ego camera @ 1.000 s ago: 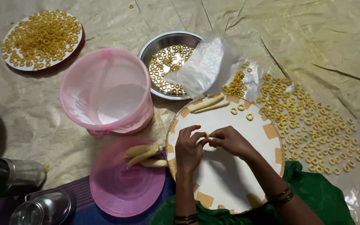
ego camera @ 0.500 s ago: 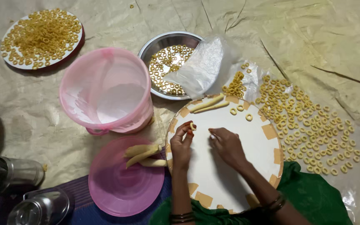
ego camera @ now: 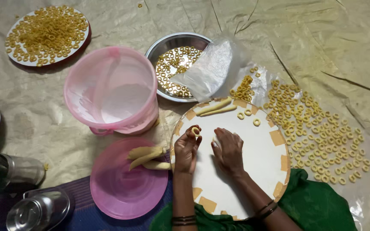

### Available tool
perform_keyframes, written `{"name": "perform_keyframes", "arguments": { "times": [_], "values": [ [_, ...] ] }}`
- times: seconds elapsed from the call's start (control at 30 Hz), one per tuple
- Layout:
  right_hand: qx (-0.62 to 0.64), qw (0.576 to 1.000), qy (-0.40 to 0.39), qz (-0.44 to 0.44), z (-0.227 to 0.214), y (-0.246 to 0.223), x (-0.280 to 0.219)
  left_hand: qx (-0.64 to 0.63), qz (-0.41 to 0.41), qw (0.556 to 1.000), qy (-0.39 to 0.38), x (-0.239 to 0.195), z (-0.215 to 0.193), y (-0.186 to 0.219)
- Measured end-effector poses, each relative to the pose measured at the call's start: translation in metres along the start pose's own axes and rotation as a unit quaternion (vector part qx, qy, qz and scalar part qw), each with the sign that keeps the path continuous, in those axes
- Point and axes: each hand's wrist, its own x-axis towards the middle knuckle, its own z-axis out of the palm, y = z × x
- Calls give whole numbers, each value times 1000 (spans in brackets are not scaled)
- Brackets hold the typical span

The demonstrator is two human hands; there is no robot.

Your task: The person rolls small pieces of dough into thin ropes on a round board and then shapes them into rings by hand. The rings are placed on a plastic sheet beside the board. The person repeats this process continuously.

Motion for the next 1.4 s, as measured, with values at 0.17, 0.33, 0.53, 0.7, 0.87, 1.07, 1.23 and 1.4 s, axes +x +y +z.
{"name": "perform_keyframes", "arguments": {
  "times": [0.17, 0.33, 0.53, 0.7, 0.87, 1.07, 1.23, 1.4],
  "values": [
    [9, 1000, 2, 17, 3, 6, -8, -5, 3, 1000, 6, -2, 3, 0],
    [-6, 1000, 1, -3, 10, 14, -11, 14, 5, 1000, -13, -3, 9, 1],
    [-20, 998, 18, -52, 10, 17, -13, 7, 0, 1000, -15, -2, -4, -14],
    [12, 998, 62, -18, 0, 17, -21, 18, -1, 1000, 11, -5, -18, -29],
    [315, 912, 61, 257, -9, 23, -50, 277, 98, 955, 47, -34, 13, -25],
    [767, 510, -29, 388, -26, 33, -83, 473, 118, 873, -31, -94, 81, 1],
    [781, 475, -64, 401, -56, 28, -96, 597, 194, 778, -38, -128, 110, 16],
    [787, 456, -103, 404, -82, 29, -108, 604, 189, 772, -51, -153, 120, 23]
  ]
}}
